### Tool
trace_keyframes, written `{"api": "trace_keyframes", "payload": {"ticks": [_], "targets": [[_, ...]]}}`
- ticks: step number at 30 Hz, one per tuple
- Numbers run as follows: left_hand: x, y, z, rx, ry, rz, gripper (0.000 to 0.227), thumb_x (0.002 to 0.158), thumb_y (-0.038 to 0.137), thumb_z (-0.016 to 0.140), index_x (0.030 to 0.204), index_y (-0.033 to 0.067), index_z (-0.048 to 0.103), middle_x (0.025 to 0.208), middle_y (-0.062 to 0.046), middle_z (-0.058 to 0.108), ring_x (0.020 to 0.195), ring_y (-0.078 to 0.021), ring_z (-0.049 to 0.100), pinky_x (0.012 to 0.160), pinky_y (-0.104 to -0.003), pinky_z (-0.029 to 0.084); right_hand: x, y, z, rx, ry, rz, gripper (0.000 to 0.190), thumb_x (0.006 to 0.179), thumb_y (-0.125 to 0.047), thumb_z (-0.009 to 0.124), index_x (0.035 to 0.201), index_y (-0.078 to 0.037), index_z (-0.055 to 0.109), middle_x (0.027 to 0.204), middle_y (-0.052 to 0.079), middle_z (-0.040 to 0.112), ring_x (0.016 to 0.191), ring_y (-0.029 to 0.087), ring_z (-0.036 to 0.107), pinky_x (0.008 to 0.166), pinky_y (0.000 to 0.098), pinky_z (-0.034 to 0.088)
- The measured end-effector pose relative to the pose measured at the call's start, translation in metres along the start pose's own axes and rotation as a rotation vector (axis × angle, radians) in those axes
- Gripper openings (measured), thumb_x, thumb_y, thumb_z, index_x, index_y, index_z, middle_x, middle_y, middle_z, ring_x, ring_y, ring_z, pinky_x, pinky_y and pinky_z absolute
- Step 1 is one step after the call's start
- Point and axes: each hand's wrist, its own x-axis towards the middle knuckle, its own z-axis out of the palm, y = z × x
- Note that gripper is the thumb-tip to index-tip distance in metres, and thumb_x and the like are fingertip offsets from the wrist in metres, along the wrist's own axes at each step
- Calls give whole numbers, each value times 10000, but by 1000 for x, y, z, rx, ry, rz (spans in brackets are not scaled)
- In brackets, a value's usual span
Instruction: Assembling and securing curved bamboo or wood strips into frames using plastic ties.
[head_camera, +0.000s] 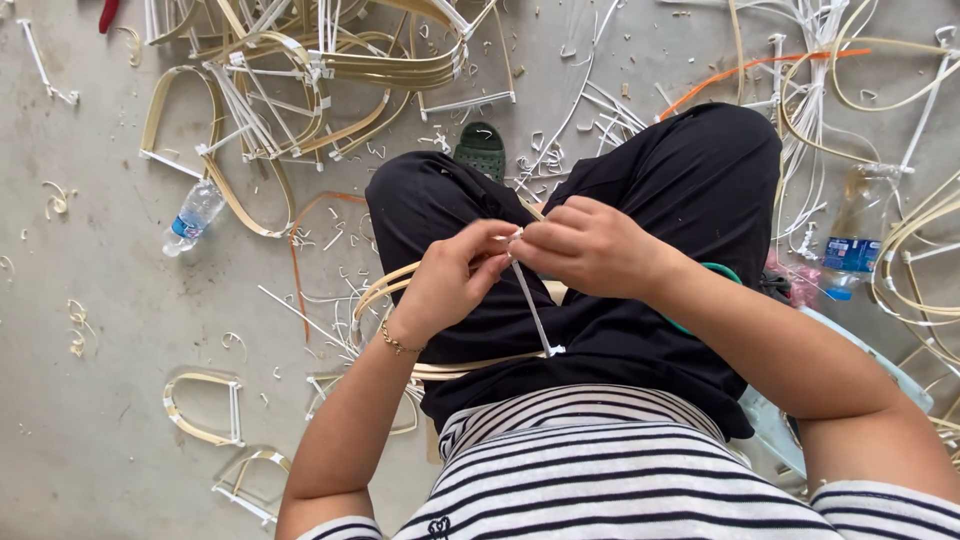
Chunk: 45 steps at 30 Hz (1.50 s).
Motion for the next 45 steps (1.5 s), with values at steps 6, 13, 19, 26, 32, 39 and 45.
{"api": "trace_keyframes", "payload": {"ticks": [6, 13, 19, 26, 32, 39, 45], "targets": [[3, -12, -3, 35, -65, -181, 213, 943, 55, 712, 1143, 83, 782, 880, -85, 786, 739, -159, 685, 687, -277, 563, -28, -4, 25, 62, 91, 103, 236, 905, -90, 744, 1132, -84, 678, 1012, 57, 681, 897, 214, 679, 796, 328, 562], [-4, -8, -3, 198, -4, 154, 175, 951, 44, 723, 1115, 87, 768, 970, -71, 718, 807, -167, 708, 716, -273, 564, -46, -4, 65, 873, 4, 809, 232, 998, -111, 639, 1214, -37, 674, 955, 11, 689, 828, 92, 649, 740, 247, 551], [-10, -4, -3, 220, -12, 178, 216, 956, 11, 704, 1143, 106, 755, 970, -63, 674, 786, -160, 678, 699, -278, 550, -42, -12, 69, 1001, 11, 763, 202, 1010, -117, 637, 1193, -32, 646, 934, 21, 678, 800, 81, 611, 710, 250, 516], [-14, -3, -1, 228, -8, 186, 234, 942, -2, 702, 1139, 111, 757, 953, -50, 648, 775, -150, 668, 692, -282, 560, -35, -24, 67, 460, 99, 519, 114, 952, -48, 673, 1059, -25, 644, 912, 102, 630, 821, 260, 630, 745, 355, 521], [-19, -12, 5, 347, -5, 163, 217, 929, -2, 704, 1107, 102, 770, 895, -67, 629, 693, -189, 636, 650, -304, 525, -47, -20, 89, 306, 133, 564, 83, 949, -39, 658, 1026, -40, 628, 951, 114, 623, 904, 306, 638, 796, 399, 528], [-7, -19, -5, 400, 61, 219, 261, 935, -40, 664, 1163, 68, 732, 1009, -101, 658, 776, -222, 663, 696, -319, 540, -75, -8, 40, 228, -43, 713, 105, 980, -157, 680, 1034, -68, 665, 977, 125, 651, 966, 335, 645, 844, 429, 526], [-10, -24, -28, 298, 223, 120, 209, 951, -33, 699, 1136, 61, 725, 956, -73, 651, 712, -183, 662, 659, -295, 540, -156, -51, -30, -287, -228, 653, 437, 814, -235, 733, 1216, -83, 648, 1132, 153, 633, 1050, 370, 635, 921, 452, 506]]}}
